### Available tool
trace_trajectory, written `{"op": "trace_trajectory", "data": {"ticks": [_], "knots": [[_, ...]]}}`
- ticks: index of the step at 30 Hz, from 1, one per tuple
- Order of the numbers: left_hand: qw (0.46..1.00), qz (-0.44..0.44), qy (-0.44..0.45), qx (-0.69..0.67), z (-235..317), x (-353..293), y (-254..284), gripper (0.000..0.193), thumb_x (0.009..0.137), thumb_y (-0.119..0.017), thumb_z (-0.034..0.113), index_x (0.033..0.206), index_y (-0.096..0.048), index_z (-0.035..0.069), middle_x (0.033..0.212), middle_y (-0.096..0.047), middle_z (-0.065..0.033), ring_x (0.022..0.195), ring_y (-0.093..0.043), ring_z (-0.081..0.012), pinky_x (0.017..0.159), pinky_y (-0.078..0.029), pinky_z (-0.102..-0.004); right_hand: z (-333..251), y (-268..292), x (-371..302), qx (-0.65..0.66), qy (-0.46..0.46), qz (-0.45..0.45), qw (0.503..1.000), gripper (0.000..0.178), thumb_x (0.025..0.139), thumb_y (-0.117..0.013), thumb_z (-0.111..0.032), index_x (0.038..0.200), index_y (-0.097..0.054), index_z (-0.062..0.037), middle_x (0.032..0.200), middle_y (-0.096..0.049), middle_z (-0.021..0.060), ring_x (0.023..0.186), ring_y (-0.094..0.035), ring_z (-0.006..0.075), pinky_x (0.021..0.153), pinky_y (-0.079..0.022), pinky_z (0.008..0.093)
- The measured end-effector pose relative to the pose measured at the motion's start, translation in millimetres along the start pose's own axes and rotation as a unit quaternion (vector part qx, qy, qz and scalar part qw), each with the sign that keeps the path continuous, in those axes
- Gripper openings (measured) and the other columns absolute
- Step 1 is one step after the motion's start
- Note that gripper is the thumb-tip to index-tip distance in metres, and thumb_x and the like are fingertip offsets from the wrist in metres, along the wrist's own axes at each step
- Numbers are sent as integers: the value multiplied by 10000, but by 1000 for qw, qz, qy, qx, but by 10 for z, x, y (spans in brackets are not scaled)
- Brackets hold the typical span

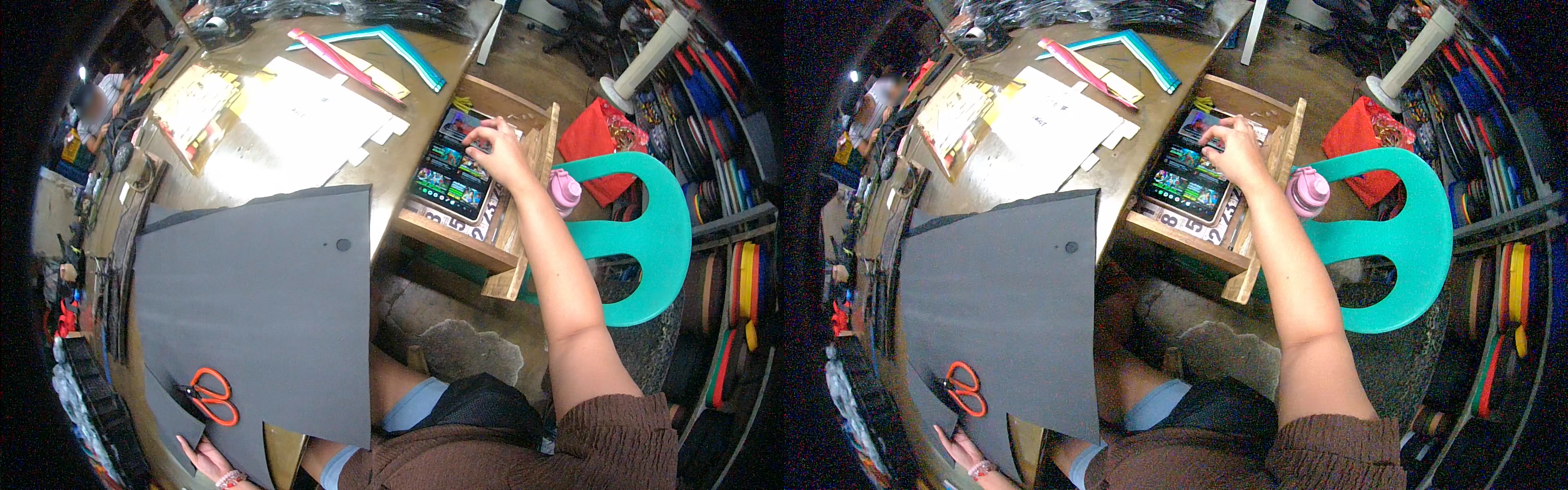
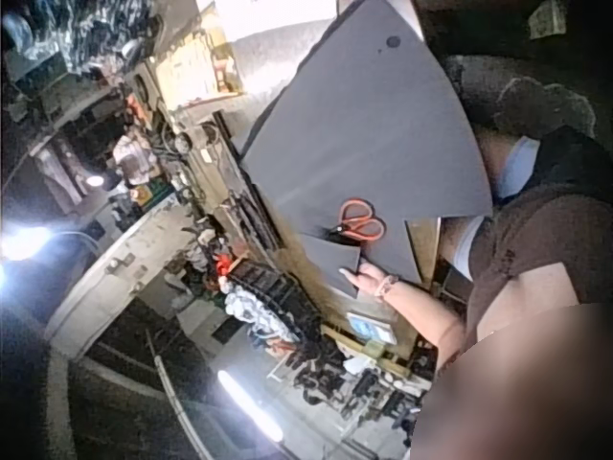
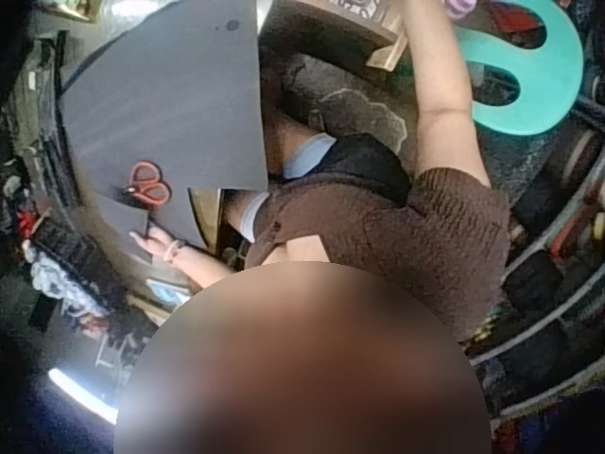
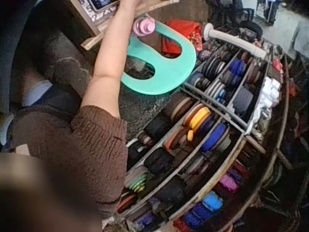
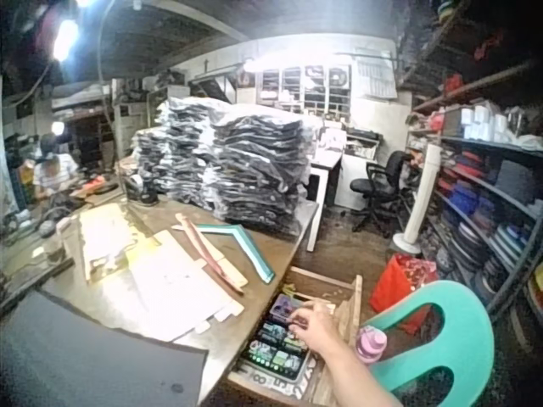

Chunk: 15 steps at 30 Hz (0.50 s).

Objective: The person cuts a large sheet of dark gray material with red-handled scissors, following pre-drawn lines to separate it into smaller pieces. The person briefly pauses to operate a tablet on the table before resuming cutting.

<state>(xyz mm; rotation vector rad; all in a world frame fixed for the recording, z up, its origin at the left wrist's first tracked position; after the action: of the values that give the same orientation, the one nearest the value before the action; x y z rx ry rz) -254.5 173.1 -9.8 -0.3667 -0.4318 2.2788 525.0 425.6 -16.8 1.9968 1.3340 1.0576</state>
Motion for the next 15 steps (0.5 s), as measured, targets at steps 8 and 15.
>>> {"op": "trace_trajectory", "data": {"ticks": [8, 15], "knots": [[1000, 13, -12, -1, 12, -65, -99, 485, 848, -535, 220, 1204, -368, -63, 1214, -443, -145, 1084, -432, -233, 953, -335, -335, -175, -215, -71, -72, 66, -117, 988, 321, 648, -471, 7, 790, -655, -215, 1297, -366, 80, 1261, -184, 381, 1036, -148, 490], [1000, 16, 2, -1, -9, -39, -63, 469, 843, -542, 234, 1184, -392, -52, 1201, -453, -130, 1077, -432, -229, 944, -329, -336, 52, -201, -54, -118, -17, -95, 988, 305, 664, -476, -35, 820, -665, -218, 1282, -376, 110, 1256, -209, 365, 1025, -173, 493]]}}
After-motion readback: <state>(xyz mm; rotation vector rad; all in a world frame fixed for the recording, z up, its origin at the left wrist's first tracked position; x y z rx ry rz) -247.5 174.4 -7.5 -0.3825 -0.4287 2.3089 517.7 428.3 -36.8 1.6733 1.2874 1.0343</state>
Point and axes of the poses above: each hand's wrist, its own x-axis towards the middle knuckle, its own y-axis out of the back of the hand, z = x × y, the point moved 8 cm from there along x, towards the middle knuckle
